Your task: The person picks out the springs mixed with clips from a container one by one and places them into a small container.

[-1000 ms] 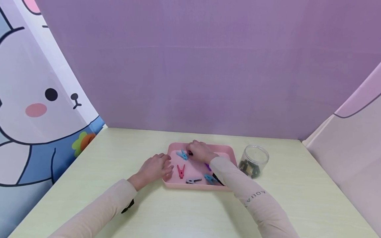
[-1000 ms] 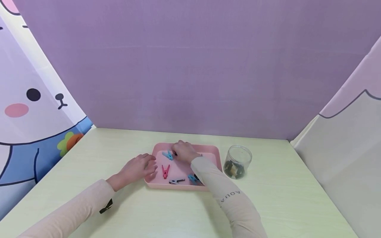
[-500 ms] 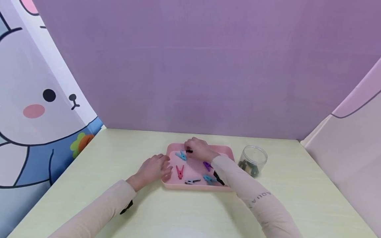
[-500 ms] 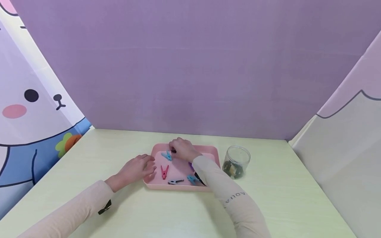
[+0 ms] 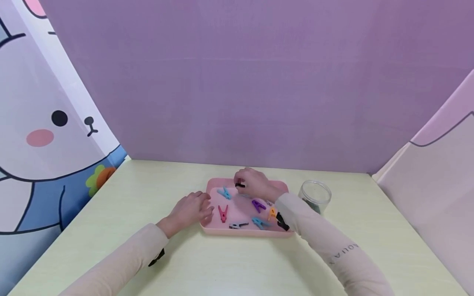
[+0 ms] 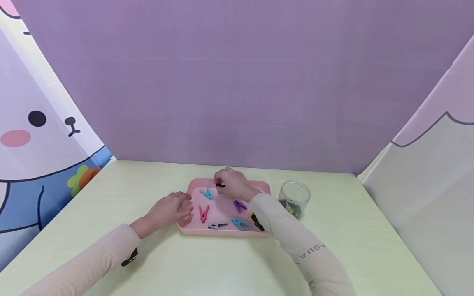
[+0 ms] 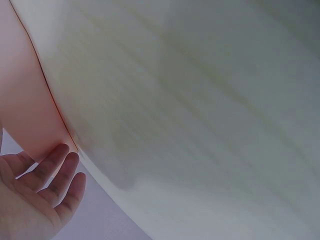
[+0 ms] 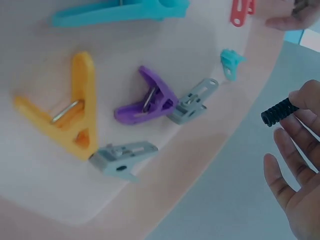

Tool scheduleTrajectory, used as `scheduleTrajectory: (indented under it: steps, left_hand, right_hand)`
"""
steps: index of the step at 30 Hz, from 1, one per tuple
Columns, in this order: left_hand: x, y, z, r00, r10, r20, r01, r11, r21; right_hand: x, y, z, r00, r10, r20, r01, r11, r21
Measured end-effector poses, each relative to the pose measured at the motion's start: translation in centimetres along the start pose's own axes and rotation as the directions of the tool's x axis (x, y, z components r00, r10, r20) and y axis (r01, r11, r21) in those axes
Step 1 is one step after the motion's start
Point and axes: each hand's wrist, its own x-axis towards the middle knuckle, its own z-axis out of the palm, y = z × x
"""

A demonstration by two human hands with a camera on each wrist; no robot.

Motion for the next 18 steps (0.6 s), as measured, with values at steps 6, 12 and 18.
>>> scheduleTrajectory:
  steps: [6,12,18]
  left_hand:
    - [0.1,-0.1,0.1,1.000,0.008,-0.001,-0.008,1.000,0.010]
    - [0.0,0.0,0.1,1.000,0.011,-0.004,-0.011,1.000,0.012]
    - [0.0,-0.1,0.1,1.000,0.020,-0.016,-0.019,1.000,0.009]
  right_hand:
    - [-1.7,0.4,-1.4,0.999,0.022,-0.038,-0.020,0.998,0.063]
    - [-3.5,1.6,-2.5,0.996,0.062,-0.062,-0.057,0.996,0.070]
    - [-5.4,3.2,-3.4,0.989,0.106,-0.103,-0.094,0.989,0.111]
